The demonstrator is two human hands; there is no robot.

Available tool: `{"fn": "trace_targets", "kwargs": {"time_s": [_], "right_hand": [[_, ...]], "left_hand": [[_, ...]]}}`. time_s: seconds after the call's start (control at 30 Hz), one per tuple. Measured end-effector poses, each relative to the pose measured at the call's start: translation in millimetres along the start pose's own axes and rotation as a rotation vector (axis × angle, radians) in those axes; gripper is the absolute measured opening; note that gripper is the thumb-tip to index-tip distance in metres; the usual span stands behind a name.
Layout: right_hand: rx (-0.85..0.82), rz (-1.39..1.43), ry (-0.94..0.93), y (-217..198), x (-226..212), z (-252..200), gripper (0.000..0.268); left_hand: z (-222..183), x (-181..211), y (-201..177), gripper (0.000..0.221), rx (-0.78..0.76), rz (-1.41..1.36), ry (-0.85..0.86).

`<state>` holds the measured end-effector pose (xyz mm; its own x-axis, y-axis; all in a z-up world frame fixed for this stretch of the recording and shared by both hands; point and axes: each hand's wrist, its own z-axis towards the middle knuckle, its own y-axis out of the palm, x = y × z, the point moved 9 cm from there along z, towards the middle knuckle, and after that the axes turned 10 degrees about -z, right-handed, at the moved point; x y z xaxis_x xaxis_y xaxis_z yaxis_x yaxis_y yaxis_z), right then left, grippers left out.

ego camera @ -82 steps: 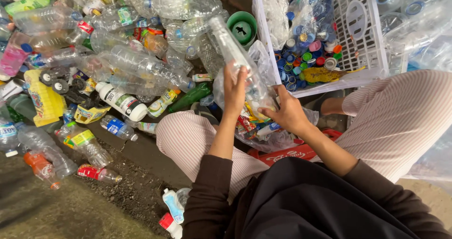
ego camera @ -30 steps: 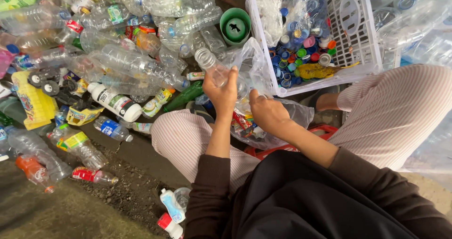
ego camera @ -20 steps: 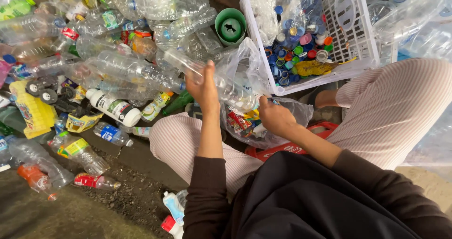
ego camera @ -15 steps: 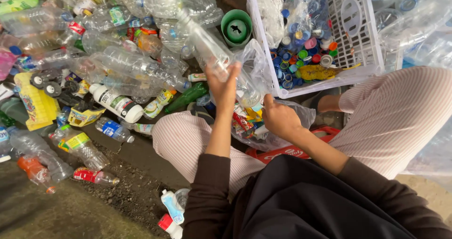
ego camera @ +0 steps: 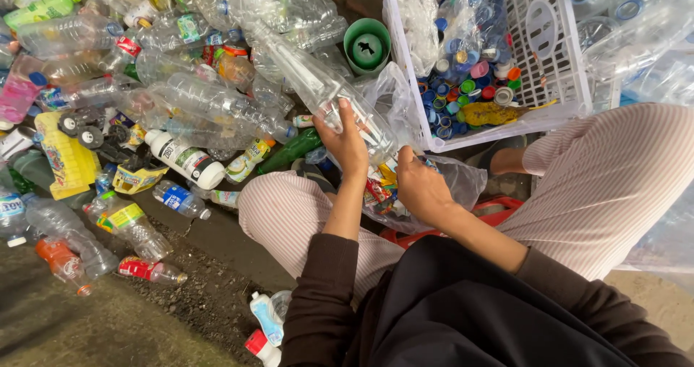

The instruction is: The person sits on the ground surrounded by a large pile of plastic waste and sorts through various plastic bottles. They pick up bottles, remove the labels by hand, and place the cleaned bottles into a white plastic basket. The person handles multiple types of bottles, including clear water bottles and yellow-labeled bottles, throughout the process.

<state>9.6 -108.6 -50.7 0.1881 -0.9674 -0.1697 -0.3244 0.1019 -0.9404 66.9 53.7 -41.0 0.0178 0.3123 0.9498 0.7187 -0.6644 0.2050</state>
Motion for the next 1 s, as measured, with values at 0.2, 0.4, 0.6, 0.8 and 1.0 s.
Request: {"fn": "trace_targets", "kwargs": {"time_s": [0.2, 0.4, 0.6, 0.8, 1.0], "right_hand": [[-0.160, 0.066, 0.018, 42, 18, 14, 0.019], [-0.106, 0.171, 0.052, 0, 11, 10, 0.019], [-0.239, 0.557, 0.012, -16, 10, -7, 0.035], [-0.385, 0.517, 0.077, 18, 13, -17, 0.037], [-0.573, 0.690, 0.080, 10, 41, -53, 0.030]], "left_hand": [[-17, 21, 17, 0.049, -0.122, -0.005, 0.100], [11, -17, 8, 0.078, -0.086, 0.138, -0.025], [15, -38, 12, 0.054, -0.155, 0.078, -0.055], [10, -6, 15, 0.039, -0.095, 0.140, 0.062], [44, -19, -15, 0.040, 0.019, 0.076, 0.101]]}}
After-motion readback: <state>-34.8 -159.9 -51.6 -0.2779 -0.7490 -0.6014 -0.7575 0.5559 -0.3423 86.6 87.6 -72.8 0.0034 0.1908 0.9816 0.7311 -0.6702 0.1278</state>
